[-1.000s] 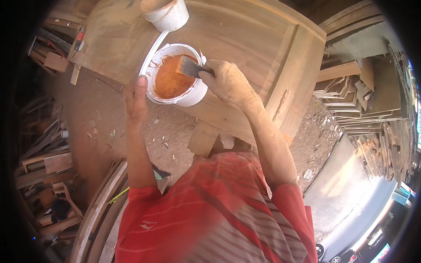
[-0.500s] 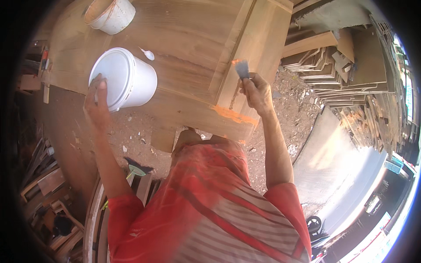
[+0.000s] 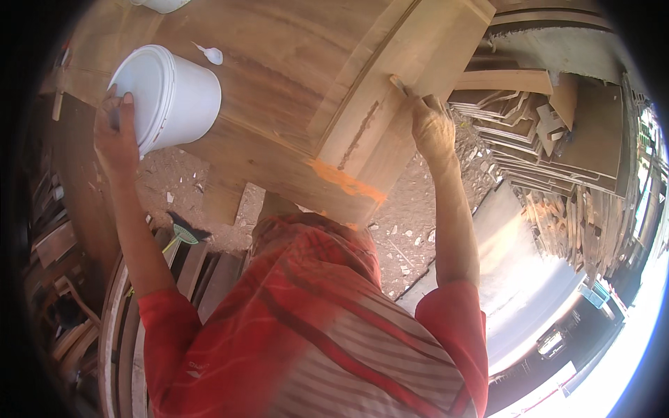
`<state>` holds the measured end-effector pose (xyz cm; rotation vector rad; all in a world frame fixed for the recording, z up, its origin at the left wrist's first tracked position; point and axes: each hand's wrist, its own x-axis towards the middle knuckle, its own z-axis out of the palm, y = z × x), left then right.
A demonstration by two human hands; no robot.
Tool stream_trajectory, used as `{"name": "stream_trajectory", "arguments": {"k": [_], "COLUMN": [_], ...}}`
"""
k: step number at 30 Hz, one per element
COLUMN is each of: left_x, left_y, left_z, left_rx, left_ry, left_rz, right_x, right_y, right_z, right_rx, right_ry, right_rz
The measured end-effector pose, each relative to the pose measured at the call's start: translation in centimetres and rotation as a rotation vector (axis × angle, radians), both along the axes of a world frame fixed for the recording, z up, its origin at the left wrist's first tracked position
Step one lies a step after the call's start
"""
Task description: The person cleans a wooden door with a brush, scrapes filler along the surface with a putty knife, and opens a tub of wood filler. The person then scoops the filler using the putty knife and applies it along the seams of the wooden door.
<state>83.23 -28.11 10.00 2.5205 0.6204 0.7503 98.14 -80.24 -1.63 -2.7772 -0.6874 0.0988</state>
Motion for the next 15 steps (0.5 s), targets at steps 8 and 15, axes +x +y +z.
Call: {"name": "stream_trajectory", "arguments": {"k": [8,15], "left_x": [-0.1,-0.1], "left_y": [-0.2,0.2], "left_z": [0.2,0.0], "left_rx": [-0.021,-0.039], "left_ry": [0.027,0.048], "left_rz": [0.083,0.144], "right_x": [1.4,2.9], "right_y": [2.2,2.5], "right_z": [5.2,5.0], "right_rx": [-0.303,-0.395], "right_ry": [0.144,0.233], "right_rz": [0.12,0.259]}}
